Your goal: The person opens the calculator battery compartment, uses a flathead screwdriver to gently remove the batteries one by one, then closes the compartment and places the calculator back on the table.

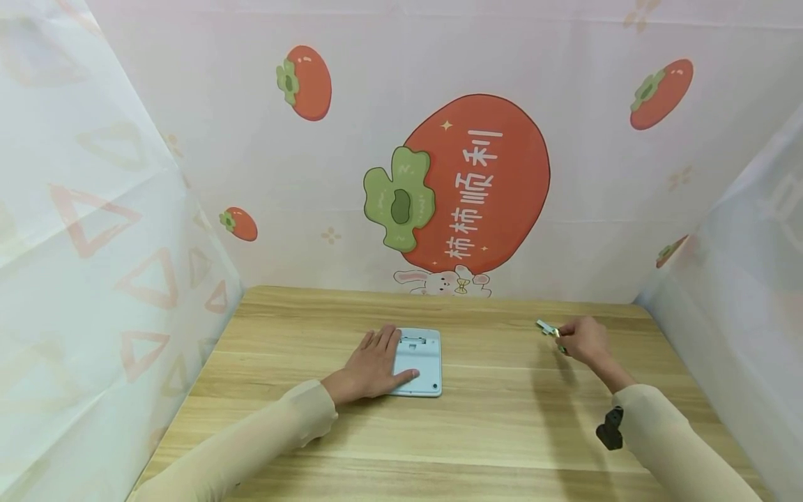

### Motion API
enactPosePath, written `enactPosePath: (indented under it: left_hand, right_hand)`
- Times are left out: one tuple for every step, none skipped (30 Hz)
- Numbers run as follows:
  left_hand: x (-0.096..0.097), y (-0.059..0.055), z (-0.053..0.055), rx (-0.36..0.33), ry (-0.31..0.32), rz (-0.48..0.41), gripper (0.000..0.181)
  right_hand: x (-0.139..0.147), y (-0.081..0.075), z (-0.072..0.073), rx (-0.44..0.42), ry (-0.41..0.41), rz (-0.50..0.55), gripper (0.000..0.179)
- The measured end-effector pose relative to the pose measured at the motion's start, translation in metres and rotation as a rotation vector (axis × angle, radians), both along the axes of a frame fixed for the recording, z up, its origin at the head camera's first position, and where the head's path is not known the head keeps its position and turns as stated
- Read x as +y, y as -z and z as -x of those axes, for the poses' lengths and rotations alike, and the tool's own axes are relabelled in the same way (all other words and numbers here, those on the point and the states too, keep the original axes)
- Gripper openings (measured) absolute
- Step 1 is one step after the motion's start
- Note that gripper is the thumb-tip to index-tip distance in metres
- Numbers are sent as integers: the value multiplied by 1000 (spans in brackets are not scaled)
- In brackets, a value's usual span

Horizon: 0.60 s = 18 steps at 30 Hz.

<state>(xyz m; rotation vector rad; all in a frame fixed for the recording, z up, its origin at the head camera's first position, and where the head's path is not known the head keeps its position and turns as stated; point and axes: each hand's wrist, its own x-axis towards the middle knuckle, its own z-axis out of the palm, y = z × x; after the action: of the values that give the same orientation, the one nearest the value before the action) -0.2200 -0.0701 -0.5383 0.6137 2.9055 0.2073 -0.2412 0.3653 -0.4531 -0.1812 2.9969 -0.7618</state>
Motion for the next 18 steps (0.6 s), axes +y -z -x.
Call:
enactPosePath:
  left_hand:
    - [0, 0, 0, 0, -1, -4, 105]
    - [0, 0, 0, 3, -2, -7, 105]
    - [0, 0, 0, 1, -2, -6, 105]
    - [0, 0, 0, 0, -2, -3, 105]
    - [0, -1, 0, -1, -3, -1, 105]
    - [0, -2, -1, -1, -3, 0, 105]
    - [0, -3, -2, 1, -3, 1, 104]
    - [0, -5, -2, 4, -2, 8, 104]
    - [0, -6, -3, 6, -1, 17, 104]
    - [0, -8, -4, 9, -1, 27, 103]
    - [1, -9, -5, 13, 1, 34, 103]
    - [1, -10, -5, 16, 2, 42, 103]
    - [1, -11, -6, 19, 3, 48, 102]
    - [1, -11, -6, 20, 4, 50, 102]
    - [1, -11, -6, 22, 4, 49, 102]
    - [0, -10, -5, 21, 4, 43, 103]
    - [0, -9, -5, 19, 3, 37, 103]
    - [0, -7, -4, 18, 2, 29, 104]
  right_hand:
    - [2, 1, 0, 23, -8, -35, 23]
    - [3, 1, 0, 41, -12, -54, 23]
    - [5, 2, 0, 53, -15, -67, 22]
    - [7, 3, 0, 63, -15, -81, 22]
    - [9, 4, 0, 69, -14, -89, 21]
    - [11, 4, 1, 78, -14, -99, 21]
    - [13, 5, 0, 84, -11, -105, 19]
    - [14, 6, 0, 90, -10, -113, 19]
    - [16, 6, 0, 88, -6, -115, 17]
    - [17, 7, 1, 92, -1, -122, 17]
    - [18, 8, 1, 97, 2, -129, 17]
    - [20, 8, 1, 103, 3, -138, 16]
    - [22, 9, 1, 104, 9, -142, 15]
    - [23, 10, 1, 112, 14, -148, 15]
    - [25, 11, 1, 116, 20, -153, 14]
    - [26, 12, 2, 121, 24, -159, 13]
    - [28, 12, 2, 116, 28, -161, 12]
    - [29, 13, 2, 105, 35, -161, 13]
